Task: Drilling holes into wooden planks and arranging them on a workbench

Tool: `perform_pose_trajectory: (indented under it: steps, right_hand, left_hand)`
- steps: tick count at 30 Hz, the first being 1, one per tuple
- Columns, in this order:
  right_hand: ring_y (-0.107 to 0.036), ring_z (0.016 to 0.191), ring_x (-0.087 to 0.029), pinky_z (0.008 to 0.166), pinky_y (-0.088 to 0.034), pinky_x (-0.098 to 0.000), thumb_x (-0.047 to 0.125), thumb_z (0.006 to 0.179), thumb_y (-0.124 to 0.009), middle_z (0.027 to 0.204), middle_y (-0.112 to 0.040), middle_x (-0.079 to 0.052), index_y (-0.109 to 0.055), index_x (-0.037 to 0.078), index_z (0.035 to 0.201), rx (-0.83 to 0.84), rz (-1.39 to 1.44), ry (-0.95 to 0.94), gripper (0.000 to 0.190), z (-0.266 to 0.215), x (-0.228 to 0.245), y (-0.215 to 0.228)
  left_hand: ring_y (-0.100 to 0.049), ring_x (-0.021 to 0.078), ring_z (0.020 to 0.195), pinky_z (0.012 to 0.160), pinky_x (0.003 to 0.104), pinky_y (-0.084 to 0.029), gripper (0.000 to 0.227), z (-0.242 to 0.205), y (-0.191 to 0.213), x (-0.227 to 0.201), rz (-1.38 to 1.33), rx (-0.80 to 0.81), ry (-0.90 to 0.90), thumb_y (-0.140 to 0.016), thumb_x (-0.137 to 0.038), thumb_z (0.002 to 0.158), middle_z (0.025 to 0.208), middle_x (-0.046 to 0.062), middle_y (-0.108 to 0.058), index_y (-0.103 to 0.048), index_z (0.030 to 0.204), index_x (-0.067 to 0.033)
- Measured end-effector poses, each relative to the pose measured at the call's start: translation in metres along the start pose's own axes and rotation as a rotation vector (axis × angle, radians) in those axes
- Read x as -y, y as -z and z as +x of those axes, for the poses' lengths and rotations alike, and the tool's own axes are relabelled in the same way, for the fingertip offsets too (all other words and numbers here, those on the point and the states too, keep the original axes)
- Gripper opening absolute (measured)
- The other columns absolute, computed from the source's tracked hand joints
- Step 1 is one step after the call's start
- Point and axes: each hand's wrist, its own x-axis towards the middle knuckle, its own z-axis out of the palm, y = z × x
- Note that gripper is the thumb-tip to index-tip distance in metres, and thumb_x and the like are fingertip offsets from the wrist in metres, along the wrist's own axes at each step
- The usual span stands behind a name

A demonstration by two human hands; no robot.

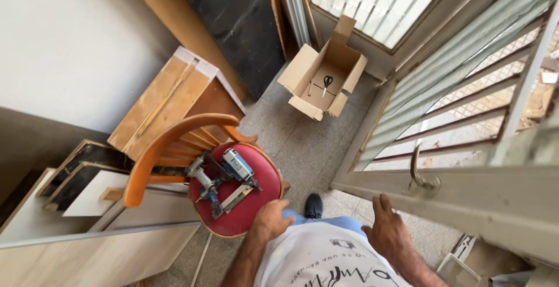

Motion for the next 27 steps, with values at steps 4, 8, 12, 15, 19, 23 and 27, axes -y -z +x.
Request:
perform_pose_trajectory:
  steps: [4, 8, 12, 15, 19, 23, 27]
  right_hand:
    - [-0.056, 0.129, -0.045, 0.110, -0.048, -0.0521, 0.039, 0.079, -0.086, 0.172, -0.013, -0.004, -0.020, 0.018, 0.158, 0.099, 0.071, -0.117, 0.105, 0.025, -0.052, -0.047]
    - [-0.033, 0.149, -0.034, 0.118, -0.040, -0.0528, 0.037, 0.077, -0.090, 0.168, -0.019, -0.011, -0.029, 0.012, 0.152, 0.054, 0.271, -0.109, 0.100, 0.038, -0.093, -0.068]
    - [-0.025, 0.157, -0.025, 0.124, -0.035, -0.0506, 0.047, 0.085, -0.080, 0.173, -0.013, -0.002, -0.029, 0.018, 0.158, 0.206, 0.441, -0.453, 0.094, 0.050, -0.099, -0.054]
    - [-0.062, 0.133, -0.035, 0.111, -0.051, -0.0424, 0.054, 0.068, -0.091, 0.144, -0.063, -0.018, -0.047, 0.012, 0.152, 0.095, 0.417, -0.567, 0.103, 0.089, -0.139, -0.085]
    - [-0.030, 0.153, -0.029, 0.125, -0.031, -0.0285, 0.044, 0.108, -0.022, 0.168, -0.020, -0.002, -0.036, 0.057, 0.147, 0.795, -0.431, -0.120, 0.043, 0.135, -0.137, -0.033]
    - [-0.061, 0.127, -0.027, 0.100, -0.051, -0.0376, 0.016, 0.096, -0.057, 0.128, -0.070, -0.010, -0.026, 0.021, 0.159, 0.616, -0.313, -0.102, 0.070, 0.179, -0.135, -0.005]
    - [-0.074, 0.122, -0.026, 0.105, -0.058, -0.0378, 0.044, 0.083, -0.067, 0.138, -0.073, -0.007, -0.063, 0.019, 0.141, 0.361, 0.396, -0.449, 0.063, 0.201, -0.113, 0.026]
  left_hand:
    - [-0.066, 0.0344, 0.113, 0.100, 0.045, -0.050, 0.048, 0.046, 0.016, -0.026, 0.080, -0.097, -0.147, -0.078, -0.038, 0.082, 0.119, 0.012, -0.071, -0.068, 0.126, -0.0200]
    - [-0.065, 0.0388, 0.114, 0.099, 0.050, -0.049, 0.050, 0.075, 0.057, -0.057, 0.123, -0.052, -0.107, -0.074, -0.040, 0.084, 0.122, 0.014, -0.069, -0.065, 0.125, -0.0137]
    - [-0.062, 0.0357, 0.119, 0.099, 0.051, -0.050, 0.054, 0.127, 0.081, -0.063, 0.184, 0.001, -0.089, -0.073, -0.042, 0.084, 0.127, 0.013, -0.067, -0.064, 0.131, -0.0170]
    - [-0.063, 0.0363, 0.119, 0.100, 0.049, -0.049, 0.053, 0.161, 0.111, -0.070, 0.161, 0.010, -0.121, -0.072, -0.038, 0.085, 0.128, 0.014, -0.069, -0.064, 0.130, -0.0116]
    - [-0.060, 0.0305, 0.129, 0.111, 0.042, -0.044, 0.064, 0.199, 0.147, -0.065, 0.136, -0.076, -0.162, -0.074, -0.040, 0.083, 0.139, 0.013, -0.064, -0.061, 0.139, -0.0105]
    - [-0.056, 0.0287, 0.134, 0.114, 0.050, -0.039, 0.062, 0.209, 0.202, -0.079, 0.123, -0.022, -0.038, -0.071, -0.039, 0.089, 0.145, 0.010, -0.060, -0.057, 0.144, -0.0142]
    - [-0.058, 0.0347, 0.129, 0.112, 0.047, -0.044, 0.064, 0.221, 0.218, -0.061, 0.107, -0.126, -0.068, -0.075, -0.038, 0.086, 0.139, 0.013, -0.063, -0.059, 0.141, -0.0106]
